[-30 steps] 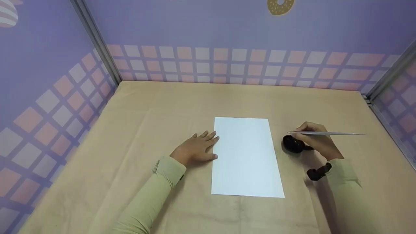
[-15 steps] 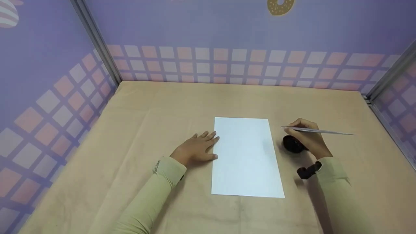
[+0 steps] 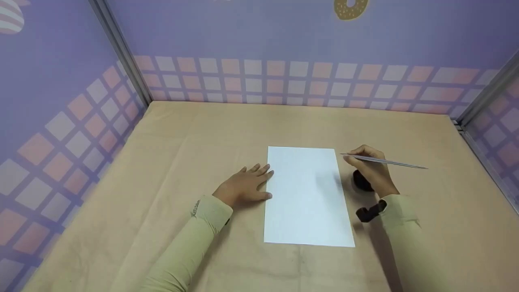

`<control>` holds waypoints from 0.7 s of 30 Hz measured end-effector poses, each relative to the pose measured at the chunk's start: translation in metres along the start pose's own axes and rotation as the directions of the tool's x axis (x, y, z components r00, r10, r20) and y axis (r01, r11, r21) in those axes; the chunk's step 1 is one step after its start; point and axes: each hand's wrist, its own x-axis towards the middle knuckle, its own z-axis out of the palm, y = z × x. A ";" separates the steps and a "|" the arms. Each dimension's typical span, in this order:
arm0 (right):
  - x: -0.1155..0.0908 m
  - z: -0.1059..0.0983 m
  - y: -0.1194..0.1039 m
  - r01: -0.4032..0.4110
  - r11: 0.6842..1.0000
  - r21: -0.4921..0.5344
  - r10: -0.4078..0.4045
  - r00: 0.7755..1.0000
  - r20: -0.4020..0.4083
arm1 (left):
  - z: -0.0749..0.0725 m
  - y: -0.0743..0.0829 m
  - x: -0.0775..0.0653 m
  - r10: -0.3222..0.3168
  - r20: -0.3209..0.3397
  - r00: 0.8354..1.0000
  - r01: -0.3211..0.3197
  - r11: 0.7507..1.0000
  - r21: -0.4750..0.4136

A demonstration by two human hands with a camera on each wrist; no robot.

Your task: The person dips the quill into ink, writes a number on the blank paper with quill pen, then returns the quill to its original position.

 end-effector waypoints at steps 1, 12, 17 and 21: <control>0.001 0.002 -0.001 0.007 1.000 -0.002 -0.007 1.000 -0.004 | 0.000 0.000 0.000 -0.001 0.001 1.000 0.001 1.000 0.000; 0.016 0.028 0.009 -0.047 0.999 0.020 0.048 0.996 -0.080 | -0.001 0.002 -0.003 0.008 -0.004 1.000 -0.008 1.000 -0.005; 0.026 0.042 0.020 -0.071 0.997 0.022 0.074 0.976 -0.203 | -0.002 0.002 -0.004 0.014 -0.002 1.000 -0.014 1.000 -0.009; 0.028 0.051 0.023 -0.080 0.995 0.059 0.094 0.957 -0.274 | -0.002 0.002 -0.004 0.015 -0.007 1.000 -0.015 1.000 -0.008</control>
